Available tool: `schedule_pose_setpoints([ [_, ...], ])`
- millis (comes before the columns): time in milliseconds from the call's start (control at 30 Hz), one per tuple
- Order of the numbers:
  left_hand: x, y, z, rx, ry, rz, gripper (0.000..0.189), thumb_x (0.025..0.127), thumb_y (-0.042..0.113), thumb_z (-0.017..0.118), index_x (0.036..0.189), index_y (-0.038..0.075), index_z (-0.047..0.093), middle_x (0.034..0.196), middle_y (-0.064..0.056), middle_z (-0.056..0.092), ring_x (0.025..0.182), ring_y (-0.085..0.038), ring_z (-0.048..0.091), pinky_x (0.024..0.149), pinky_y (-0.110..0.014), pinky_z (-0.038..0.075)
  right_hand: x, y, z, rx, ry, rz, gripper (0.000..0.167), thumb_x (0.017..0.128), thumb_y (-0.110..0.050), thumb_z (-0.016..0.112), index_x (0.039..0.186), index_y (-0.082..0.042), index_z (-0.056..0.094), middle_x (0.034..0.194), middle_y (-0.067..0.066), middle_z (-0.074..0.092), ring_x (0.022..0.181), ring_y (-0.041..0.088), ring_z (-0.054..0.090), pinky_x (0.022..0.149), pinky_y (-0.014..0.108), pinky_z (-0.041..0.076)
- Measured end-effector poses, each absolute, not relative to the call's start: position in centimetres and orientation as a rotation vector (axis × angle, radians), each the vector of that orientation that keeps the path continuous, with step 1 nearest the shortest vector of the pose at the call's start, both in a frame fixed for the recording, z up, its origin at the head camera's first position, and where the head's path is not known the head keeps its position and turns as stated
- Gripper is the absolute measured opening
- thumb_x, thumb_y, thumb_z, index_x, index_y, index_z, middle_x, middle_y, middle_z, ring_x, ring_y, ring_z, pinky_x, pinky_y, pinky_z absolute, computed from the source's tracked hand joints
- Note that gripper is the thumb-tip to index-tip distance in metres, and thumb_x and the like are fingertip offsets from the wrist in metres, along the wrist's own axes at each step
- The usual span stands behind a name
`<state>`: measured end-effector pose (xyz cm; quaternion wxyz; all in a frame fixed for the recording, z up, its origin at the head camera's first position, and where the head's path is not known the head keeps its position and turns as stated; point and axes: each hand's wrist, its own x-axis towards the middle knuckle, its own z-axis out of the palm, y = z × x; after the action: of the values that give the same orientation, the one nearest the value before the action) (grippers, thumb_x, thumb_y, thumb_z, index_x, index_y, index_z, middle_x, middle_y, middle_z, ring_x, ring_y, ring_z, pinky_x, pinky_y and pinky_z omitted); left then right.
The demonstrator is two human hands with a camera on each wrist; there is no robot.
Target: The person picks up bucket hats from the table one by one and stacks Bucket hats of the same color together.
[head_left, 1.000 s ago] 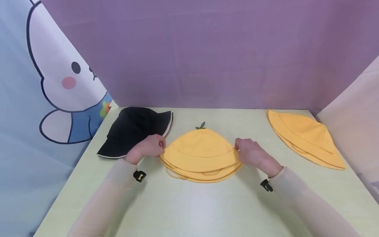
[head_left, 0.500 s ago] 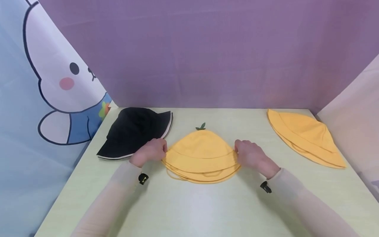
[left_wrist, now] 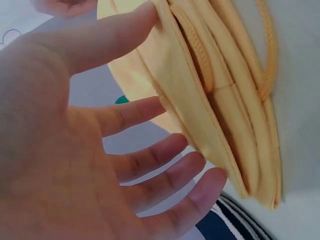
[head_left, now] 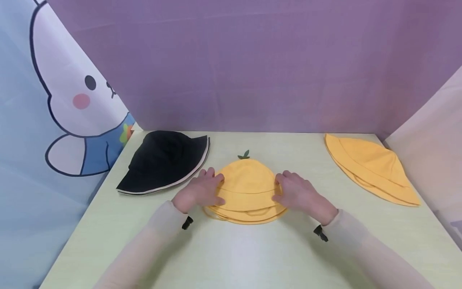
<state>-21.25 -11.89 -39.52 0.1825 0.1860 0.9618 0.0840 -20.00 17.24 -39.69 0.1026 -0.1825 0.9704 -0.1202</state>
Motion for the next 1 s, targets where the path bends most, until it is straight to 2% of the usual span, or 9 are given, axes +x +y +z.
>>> schedule_pose_setpoints([
  [300, -21.3, -10.9, -40.4, 0.49, 2.763, 0.189, 0.063, 0.087, 0.043, 0.078, 0.139, 0.016, 0.055, 0.115, -0.008, 0.04, 0.108, -0.03, 0.038, 0.079, -0.042, 0.04, -20.4, 17.3, -40.6, -0.56, 2.894, -0.241, 0.044, 0.089, -0.031, 0.077, 0.116, -0.001, 0.059, 0.096, 0.007, 0.052, 0.082, 0.024, 0.05, 0.061, 0.038, 0.045],
  [500, -21.4, -10.3, -40.5, 0.508, 2.768, 0.2, 0.062, 0.087, 0.042, 0.078, 0.138, 0.014, 0.056, 0.118, -0.01, 0.041, 0.106, -0.031, 0.038, 0.078, -0.044, 0.041, -20.8, 18.5, -40.8, -0.5, 2.871, -0.325, 0.044, 0.09, -0.035, 0.075, 0.117, -0.004, 0.06, 0.106, 0.008, 0.058, 0.088, 0.025, 0.056, 0.068, 0.042, 0.05],
  [600, -21.6, -10.2, -40.3, 0.488, 2.756, 0.203, 0.063, 0.087, 0.041, 0.079, 0.139, 0.015, 0.055, 0.119, -0.01, 0.041, 0.108, -0.032, 0.038, 0.08, -0.045, 0.042, -21.2, 19.5, -40.4, -0.468, 2.824, -0.424, 0.038, 0.093, -0.03, 0.072, 0.117, -0.003, 0.061, 0.11, 0.01, 0.061, 0.084, 0.023, 0.058, 0.068, 0.041, 0.05],
  [700, -21.7, -10.1, -40.3, 0.476, 2.744, 0.223, 0.063, 0.086, 0.04, 0.08, 0.139, 0.015, 0.055, 0.12, -0.01, 0.041, 0.109, -0.033, 0.037, 0.08, -0.047, 0.041, -21.7, 20.8, -39.8, -0.435, 2.8, -0.459, 0.031, 0.095, -0.022, 0.067, 0.116, 0.001, 0.063, 0.108, 0.012, 0.062, 0.079, 0.023, 0.058, 0.066, 0.039, 0.049],
  [1000, -21.9, -9.7, -40.2, 0.478, 2.757, 0.207, 0.061, 0.084, 0.037, 0.082, 0.135, 0.014, 0.058, 0.121, -0.01, 0.043, 0.107, -0.032, 0.039, 0.076, -0.044, 0.046, -24.5, 25.0, -38.4, -0.349, 2.893, -0.374, 0.025, 0.096, -0.013, 0.062, 0.109, 0.007, 0.066, 0.105, 0.022, 0.068, 0.085, 0.032, 0.064, 0.076, 0.052, 0.053],
])
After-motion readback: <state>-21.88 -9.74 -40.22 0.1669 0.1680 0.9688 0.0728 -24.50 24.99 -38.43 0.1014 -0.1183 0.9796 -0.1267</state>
